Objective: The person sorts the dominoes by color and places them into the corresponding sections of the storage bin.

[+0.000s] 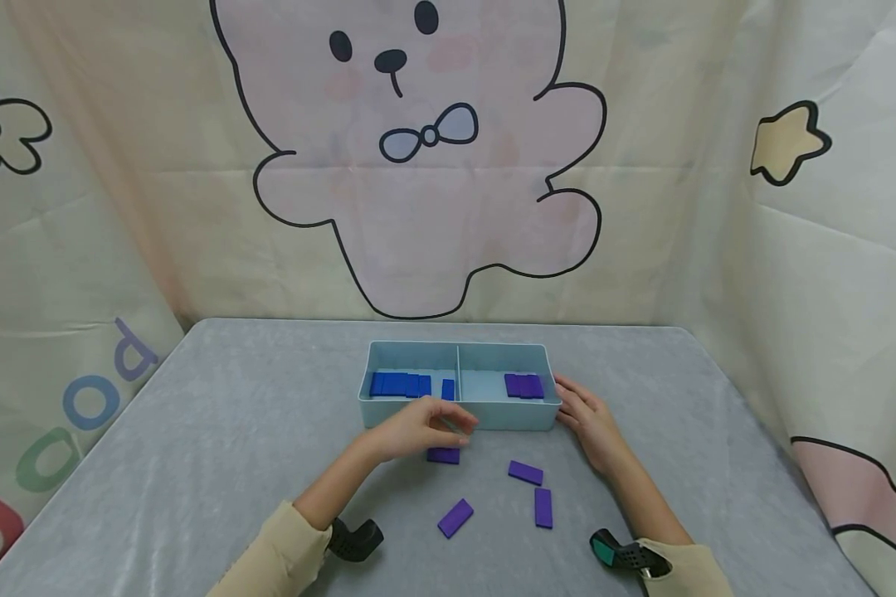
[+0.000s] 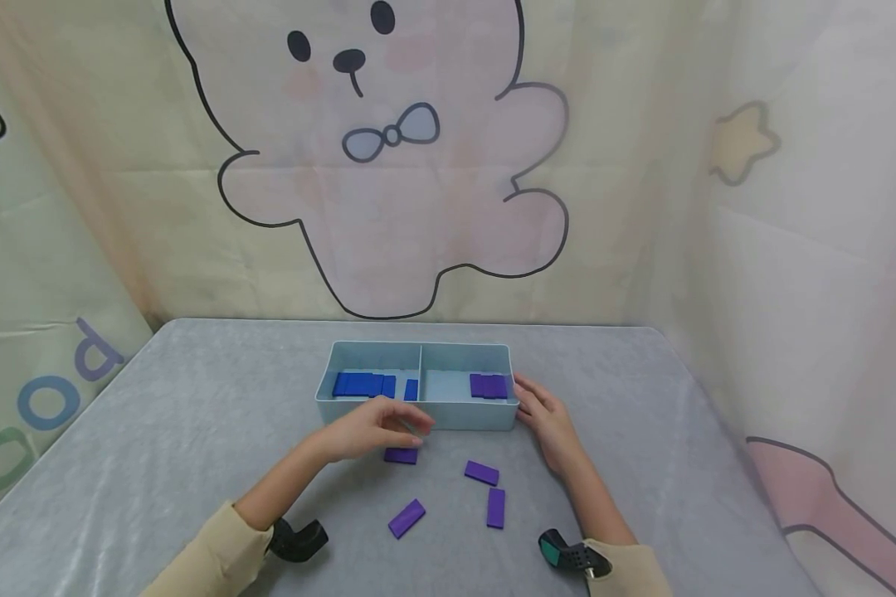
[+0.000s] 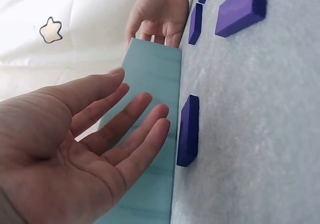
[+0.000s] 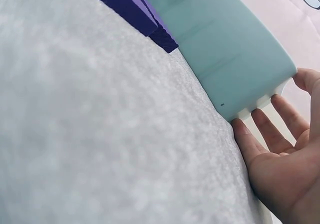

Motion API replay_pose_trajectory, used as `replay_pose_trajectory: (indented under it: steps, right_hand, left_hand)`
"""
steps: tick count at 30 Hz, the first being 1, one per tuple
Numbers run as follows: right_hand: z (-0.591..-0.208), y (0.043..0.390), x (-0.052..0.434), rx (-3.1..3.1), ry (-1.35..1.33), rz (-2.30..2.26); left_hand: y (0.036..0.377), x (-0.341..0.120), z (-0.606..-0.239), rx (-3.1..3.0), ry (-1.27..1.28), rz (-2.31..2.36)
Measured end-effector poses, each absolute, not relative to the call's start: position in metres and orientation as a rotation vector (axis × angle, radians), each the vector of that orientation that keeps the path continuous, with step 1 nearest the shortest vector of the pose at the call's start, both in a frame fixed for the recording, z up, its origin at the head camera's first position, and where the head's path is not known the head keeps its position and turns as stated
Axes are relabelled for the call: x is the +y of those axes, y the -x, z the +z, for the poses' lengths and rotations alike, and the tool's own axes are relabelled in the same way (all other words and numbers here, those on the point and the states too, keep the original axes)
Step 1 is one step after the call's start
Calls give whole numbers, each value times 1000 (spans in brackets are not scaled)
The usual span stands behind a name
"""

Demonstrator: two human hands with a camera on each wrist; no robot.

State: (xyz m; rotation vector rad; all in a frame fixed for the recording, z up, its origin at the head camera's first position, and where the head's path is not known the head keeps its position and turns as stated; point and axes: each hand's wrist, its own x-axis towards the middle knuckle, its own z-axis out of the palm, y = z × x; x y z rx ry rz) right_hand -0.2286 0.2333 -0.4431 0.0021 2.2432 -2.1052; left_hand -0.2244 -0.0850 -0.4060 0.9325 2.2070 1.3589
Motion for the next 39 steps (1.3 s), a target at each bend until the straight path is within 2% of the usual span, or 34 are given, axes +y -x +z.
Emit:
replay_pose_trajectory:
  steps: [32, 39]
  right_hand:
    - [-437, 224, 231, 2235, -42, -2089]
    - [-438, 224, 231, 2242, -31, -2083]
  left_hand:
    - [225, -99, -404, 2115, -819, 1138]
    - [225, -96, -411, 2153, -862, 1084]
